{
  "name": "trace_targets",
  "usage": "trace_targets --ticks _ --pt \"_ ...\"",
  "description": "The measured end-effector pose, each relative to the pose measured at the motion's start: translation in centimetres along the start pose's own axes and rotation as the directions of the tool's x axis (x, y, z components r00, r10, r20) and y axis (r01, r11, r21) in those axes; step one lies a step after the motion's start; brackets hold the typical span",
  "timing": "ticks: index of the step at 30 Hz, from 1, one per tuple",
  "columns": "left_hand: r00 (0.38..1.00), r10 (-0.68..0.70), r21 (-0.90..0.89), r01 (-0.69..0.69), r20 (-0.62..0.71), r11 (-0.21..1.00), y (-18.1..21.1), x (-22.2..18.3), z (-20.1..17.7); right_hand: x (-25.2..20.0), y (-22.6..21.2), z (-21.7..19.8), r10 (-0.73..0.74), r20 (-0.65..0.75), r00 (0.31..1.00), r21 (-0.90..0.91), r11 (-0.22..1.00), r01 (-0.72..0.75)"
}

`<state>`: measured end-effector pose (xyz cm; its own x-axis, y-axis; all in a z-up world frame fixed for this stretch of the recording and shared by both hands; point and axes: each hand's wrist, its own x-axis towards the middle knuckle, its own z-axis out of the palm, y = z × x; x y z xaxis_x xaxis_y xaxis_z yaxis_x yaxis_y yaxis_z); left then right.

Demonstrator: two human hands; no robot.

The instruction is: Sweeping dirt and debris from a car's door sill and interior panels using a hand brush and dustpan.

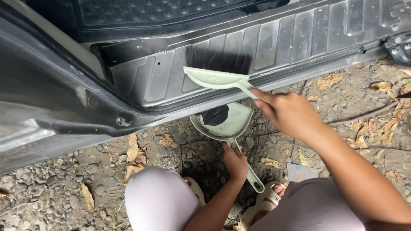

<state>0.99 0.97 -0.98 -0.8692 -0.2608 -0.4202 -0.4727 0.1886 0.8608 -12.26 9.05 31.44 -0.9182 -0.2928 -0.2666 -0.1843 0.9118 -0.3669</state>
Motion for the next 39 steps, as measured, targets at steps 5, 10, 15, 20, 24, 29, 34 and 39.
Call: trace_targets --ticks 5,10,15,20,24,29,34,39 --pt "1.000 0.002 -0.029 -0.003 -0.027 1.000 0.5 0.3 -0.4 3.5 1.1 5.7 -0.189 -0.131 0.973 -0.030 0.982 0.187" --pt "0.997 0.037 0.013 -0.036 -0.066 0.999 1.0 0.0 -1.6 3.9 -1.7 5.9 -0.230 0.020 0.973 -0.107 0.967 0.231" --pt "0.996 0.023 0.025 -0.021 -0.092 0.999 0.6 0.8 -3.4 -0.8 -5.7 0.9 -0.110 0.295 0.949 -0.137 0.978 0.156" --pt "0.987 0.023 0.006 -0.023 -0.158 1.000 -0.2 1.2 -3.0 -0.1 -4.1 -1.6 0.033 0.327 0.944 -0.181 0.983 0.028" --pt "0.986 0.008 0.043 -0.001 -0.166 0.999 0.3 1.1 -3.1 5.4 -4.6 0.7 -0.130 0.173 0.976 -0.076 0.987 0.145" --pt "0.986 -0.001 0.053 0.010 -0.166 0.999 0.2 1.9 -2.3 12.9 -8.1 5.3 -0.274 0.165 0.947 -0.052 0.957 0.286" --pt "0.991 0.013 0.016 -0.011 -0.133 1.000 1.5 1.3 -1.6 13.6 -10.0 4.2 -0.300 0.351 0.887 -0.008 0.946 0.323" --pt "0.992 -0.030 -0.023 0.028 -0.125 0.999 1.2 2.5 -1.8 8.5 -7.3 2.3 -0.224 0.443 0.868 -0.036 0.963 0.267"
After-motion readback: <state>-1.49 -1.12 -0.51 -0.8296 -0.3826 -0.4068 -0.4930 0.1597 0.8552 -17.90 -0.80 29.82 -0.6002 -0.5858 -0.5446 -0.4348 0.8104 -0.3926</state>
